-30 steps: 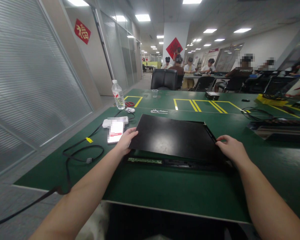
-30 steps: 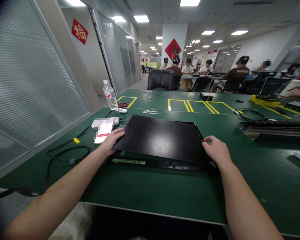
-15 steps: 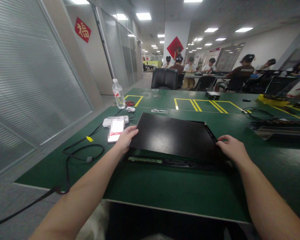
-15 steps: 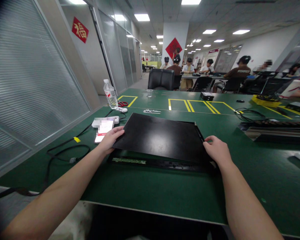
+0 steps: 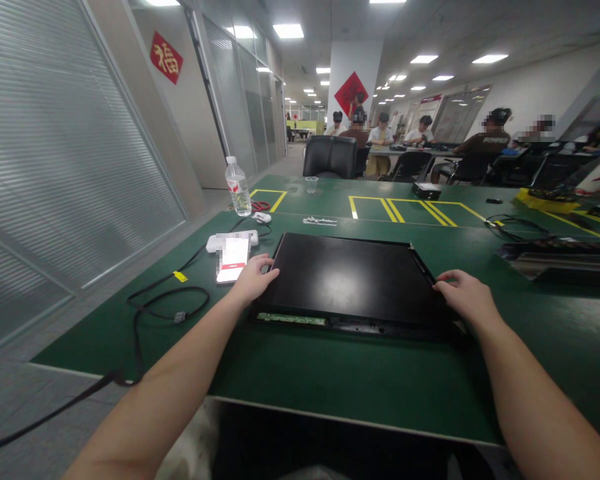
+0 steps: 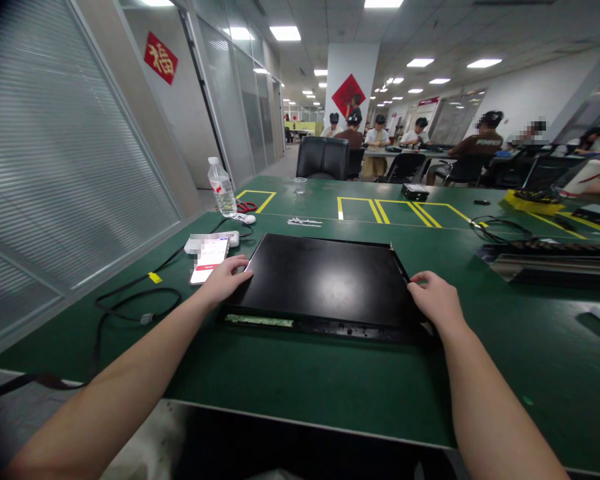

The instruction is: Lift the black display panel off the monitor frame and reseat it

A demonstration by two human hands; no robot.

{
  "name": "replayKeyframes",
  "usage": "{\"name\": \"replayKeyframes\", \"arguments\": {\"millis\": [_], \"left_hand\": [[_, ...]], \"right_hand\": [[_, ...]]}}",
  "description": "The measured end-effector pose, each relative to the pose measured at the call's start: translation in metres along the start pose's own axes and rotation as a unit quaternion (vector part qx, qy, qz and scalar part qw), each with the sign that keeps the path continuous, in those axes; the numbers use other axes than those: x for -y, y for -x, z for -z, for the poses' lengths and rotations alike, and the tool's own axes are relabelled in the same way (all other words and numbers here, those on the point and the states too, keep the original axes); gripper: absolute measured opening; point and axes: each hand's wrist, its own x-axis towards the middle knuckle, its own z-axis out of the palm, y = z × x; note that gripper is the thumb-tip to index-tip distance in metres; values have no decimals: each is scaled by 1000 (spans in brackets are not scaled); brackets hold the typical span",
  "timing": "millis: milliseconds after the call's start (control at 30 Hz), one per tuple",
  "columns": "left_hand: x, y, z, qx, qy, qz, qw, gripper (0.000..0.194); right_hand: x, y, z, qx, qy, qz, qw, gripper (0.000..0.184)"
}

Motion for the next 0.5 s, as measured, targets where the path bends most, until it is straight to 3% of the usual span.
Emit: {"name": "replayKeyframes", "arguments": {"millis": [200, 500], "left_hand": [[6, -2, 0, 14, -22, -21, 999, 15], [10, -4, -1, 17, -42, -19, 999, 16]], "right_hand": [[-6, -4, -1, -2, -31, -2, 1000, 17], [9, 6, 6, 5, -56, -34, 998, 14]]}}
